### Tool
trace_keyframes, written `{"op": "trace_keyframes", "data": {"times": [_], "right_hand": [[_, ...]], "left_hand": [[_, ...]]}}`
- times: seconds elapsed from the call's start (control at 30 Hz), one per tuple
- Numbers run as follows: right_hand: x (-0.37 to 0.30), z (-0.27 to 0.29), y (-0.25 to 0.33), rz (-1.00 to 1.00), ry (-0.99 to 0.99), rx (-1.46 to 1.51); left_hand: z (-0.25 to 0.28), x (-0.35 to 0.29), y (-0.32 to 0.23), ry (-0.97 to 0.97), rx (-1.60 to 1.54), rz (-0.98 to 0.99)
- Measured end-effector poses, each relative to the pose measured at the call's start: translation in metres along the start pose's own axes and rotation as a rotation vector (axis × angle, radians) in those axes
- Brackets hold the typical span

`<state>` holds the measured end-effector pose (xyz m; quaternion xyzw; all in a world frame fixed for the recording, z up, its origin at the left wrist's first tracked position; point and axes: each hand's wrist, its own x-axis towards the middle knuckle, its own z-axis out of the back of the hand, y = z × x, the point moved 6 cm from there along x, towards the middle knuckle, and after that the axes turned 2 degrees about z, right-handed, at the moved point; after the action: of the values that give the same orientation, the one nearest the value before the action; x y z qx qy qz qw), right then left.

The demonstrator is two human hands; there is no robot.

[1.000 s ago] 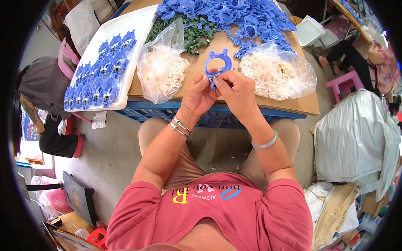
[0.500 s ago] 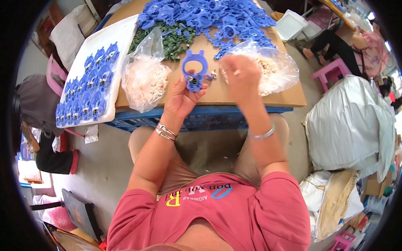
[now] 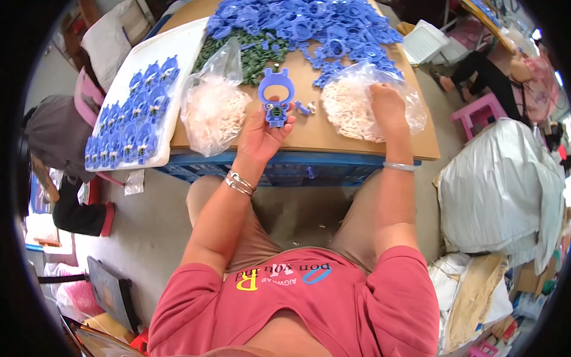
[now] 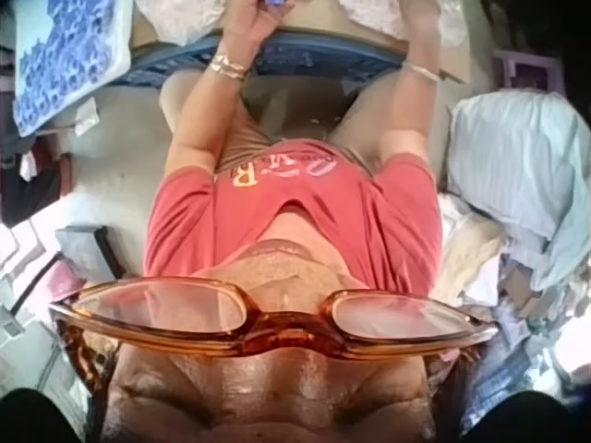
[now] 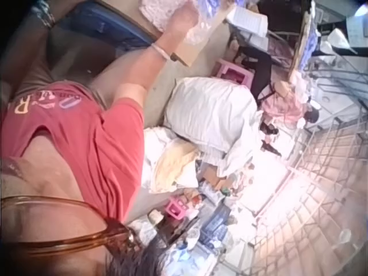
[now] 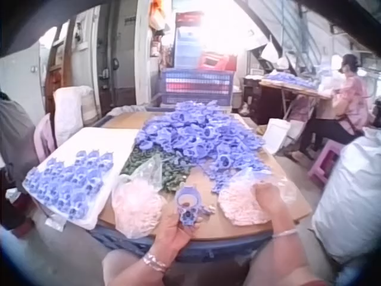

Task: Assembling small white decorations onto blue circular plastic frames in a workshop setting.

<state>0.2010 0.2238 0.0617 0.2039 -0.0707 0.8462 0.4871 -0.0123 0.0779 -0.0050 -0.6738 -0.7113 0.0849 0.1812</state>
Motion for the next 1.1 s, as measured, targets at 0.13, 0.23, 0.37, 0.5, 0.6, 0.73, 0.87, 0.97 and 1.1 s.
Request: {"op": "trace_keyframes", "data": {"times": [0.13, 0.23, 0.37, 0.5, 0.6, 0.73, 0.87, 0.97, 1.1], "right_hand": [[-0.002, 0.004, -0.003, 0.087, 0.039, -0.02], [-0.003, 0.001, -0.001, 0.117, 0.038, 0.017], [-0.005, 0.003, 0.002, 0.084, 0.082, -0.012], [-0.007, 0.015, -0.004, -0.07, -0.071, 0.03], [-0.012, 0.025, -0.013, -0.19, -0.169, -0.008], [-0.028, 0.061, -0.004, -0.095, -0.621, 0.187], [-0.042, 0.094, 0.057, 0.179, -0.616, 0.513], [-0.047, 0.064, 0.114, 0.306, -0.209, 0.493], [-0.055, 0.012, 0.143, 0.348, 0.015, 0.221]], "left_hand": [[-0.01, 0.0, 0.0, -0.037, -0.068, -0.005], [-0.01, -0.002, -0.006, -0.03, -0.062, -0.033], [-0.012, -0.004, -0.007, -0.011, -0.055, -0.038], [-0.013, -0.006, -0.009, -0.001, -0.05, -0.044], [-0.013, -0.007, -0.01, -0.01, -0.053, -0.047], [-0.012, -0.007, -0.011, -0.035, -0.032, -0.053], [-0.012, -0.006, -0.011, -0.043, -0.037, -0.083], [-0.007, -0.002, -0.014, -0.062, -0.039, -0.126], [-0.006, -0.002, -0.019, -0.049, -0.025, -0.146]]}}
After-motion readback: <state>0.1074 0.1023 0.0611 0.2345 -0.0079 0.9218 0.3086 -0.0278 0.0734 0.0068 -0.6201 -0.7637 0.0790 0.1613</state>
